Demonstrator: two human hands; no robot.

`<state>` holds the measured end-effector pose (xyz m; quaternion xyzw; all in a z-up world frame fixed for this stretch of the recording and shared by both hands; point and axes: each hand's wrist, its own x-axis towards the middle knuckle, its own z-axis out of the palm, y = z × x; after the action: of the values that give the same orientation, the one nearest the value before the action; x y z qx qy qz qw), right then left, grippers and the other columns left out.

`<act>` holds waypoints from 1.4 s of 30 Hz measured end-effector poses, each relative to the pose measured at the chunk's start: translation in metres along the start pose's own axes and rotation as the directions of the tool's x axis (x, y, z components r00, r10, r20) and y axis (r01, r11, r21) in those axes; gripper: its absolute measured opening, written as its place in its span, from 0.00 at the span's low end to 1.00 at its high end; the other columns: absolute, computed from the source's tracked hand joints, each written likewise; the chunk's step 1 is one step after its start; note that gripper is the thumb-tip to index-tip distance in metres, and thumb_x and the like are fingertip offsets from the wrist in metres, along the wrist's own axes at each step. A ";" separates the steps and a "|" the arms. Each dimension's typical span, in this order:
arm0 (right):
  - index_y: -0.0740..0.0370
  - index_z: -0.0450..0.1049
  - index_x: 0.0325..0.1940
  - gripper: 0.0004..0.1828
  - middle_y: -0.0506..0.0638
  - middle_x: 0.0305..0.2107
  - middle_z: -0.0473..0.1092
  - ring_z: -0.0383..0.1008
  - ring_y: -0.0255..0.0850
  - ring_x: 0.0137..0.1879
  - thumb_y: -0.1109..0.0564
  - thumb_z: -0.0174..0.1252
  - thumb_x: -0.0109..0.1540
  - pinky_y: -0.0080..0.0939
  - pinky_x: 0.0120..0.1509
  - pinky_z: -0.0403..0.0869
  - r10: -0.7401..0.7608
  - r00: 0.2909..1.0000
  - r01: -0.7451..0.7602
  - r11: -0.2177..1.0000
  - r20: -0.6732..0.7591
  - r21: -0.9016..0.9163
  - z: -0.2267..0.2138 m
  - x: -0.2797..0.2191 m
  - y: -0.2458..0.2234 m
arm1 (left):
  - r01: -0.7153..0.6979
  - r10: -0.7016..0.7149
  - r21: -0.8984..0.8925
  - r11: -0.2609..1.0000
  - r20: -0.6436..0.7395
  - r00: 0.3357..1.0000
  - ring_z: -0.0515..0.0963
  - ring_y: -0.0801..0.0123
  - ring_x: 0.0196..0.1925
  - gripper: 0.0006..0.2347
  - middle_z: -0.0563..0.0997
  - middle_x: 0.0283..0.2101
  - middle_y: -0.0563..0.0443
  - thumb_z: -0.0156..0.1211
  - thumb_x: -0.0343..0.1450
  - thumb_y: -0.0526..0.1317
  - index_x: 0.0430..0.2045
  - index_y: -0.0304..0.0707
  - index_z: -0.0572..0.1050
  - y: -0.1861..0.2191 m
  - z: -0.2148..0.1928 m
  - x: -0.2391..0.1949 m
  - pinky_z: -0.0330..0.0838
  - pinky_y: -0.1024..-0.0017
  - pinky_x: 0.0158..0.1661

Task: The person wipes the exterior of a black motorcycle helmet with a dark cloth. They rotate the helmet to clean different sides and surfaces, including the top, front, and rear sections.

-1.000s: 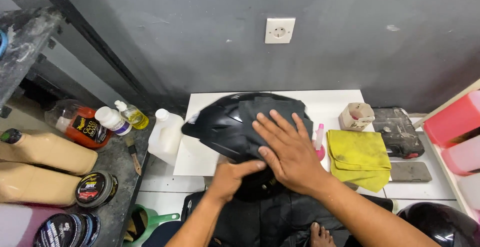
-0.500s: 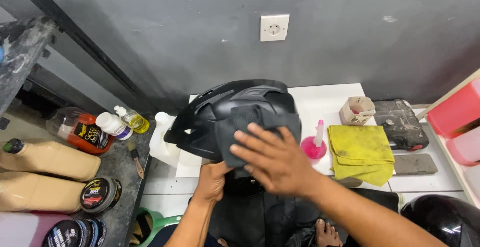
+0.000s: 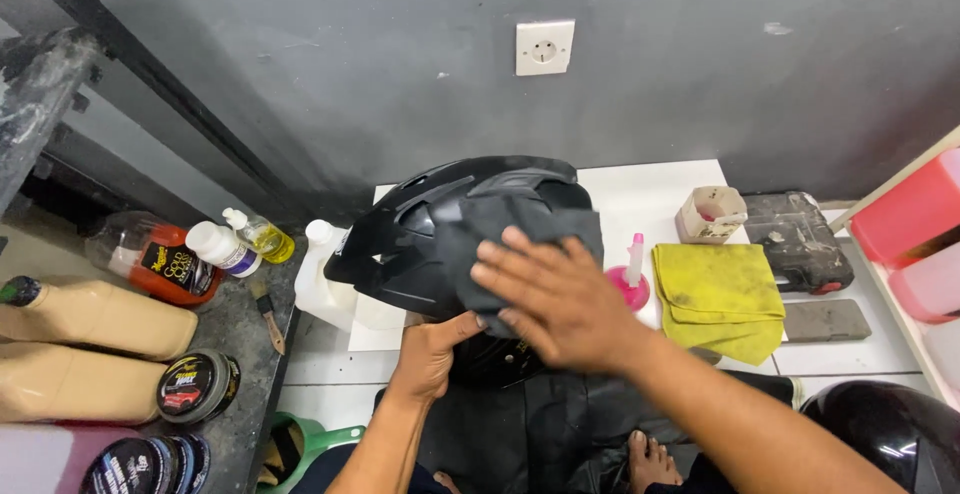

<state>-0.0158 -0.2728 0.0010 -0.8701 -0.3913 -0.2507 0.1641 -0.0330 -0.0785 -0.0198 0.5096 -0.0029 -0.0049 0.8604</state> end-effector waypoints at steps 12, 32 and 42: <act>0.60 0.77 0.43 0.23 0.51 0.35 0.74 0.71 0.40 0.43 0.40 0.51 0.61 0.39 0.48 0.71 0.842 -0.034 -0.434 -0.498 0.538 0.751 -0.002 0.016 0.038 | -0.109 0.143 -0.265 0.958 0.111 0.983 0.76 0.47 0.57 0.35 0.77 0.56 0.39 0.73 0.57 0.34 0.61 0.29 0.65 -0.024 -0.079 0.015 0.74 0.48 0.55; 0.62 0.59 0.71 0.29 0.64 0.66 0.55 0.51 0.55 0.73 0.45 0.30 0.71 0.54 0.77 0.45 0.842 0.502 -0.636 0.205 0.196 0.744 -0.009 0.006 0.024 | 0.132 -0.324 -0.435 0.891 -0.405 0.855 0.75 0.49 0.58 0.35 0.76 0.56 0.37 0.50 0.62 0.66 0.53 0.37 0.74 0.040 0.017 0.021 0.65 0.53 0.60; 0.56 0.59 0.72 0.30 0.54 0.73 0.49 0.36 0.58 0.79 0.44 0.36 0.69 0.60 0.80 0.29 0.097 0.924 -0.083 0.995 -0.369 0.053 0.017 0.000 -0.027 | 0.110 -0.360 -0.489 0.865 -0.454 0.815 0.74 0.53 0.62 0.34 0.74 0.61 0.42 0.52 0.62 0.68 0.55 0.44 0.74 0.038 0.031 0.027 0.65 0.58 0.63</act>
<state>-0.0311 -0.2477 -0.0105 -0.8210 -0.3173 -0.3956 0.2620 -0.0057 -0.0881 0.0284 0.2787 0.3012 0.0263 0.9116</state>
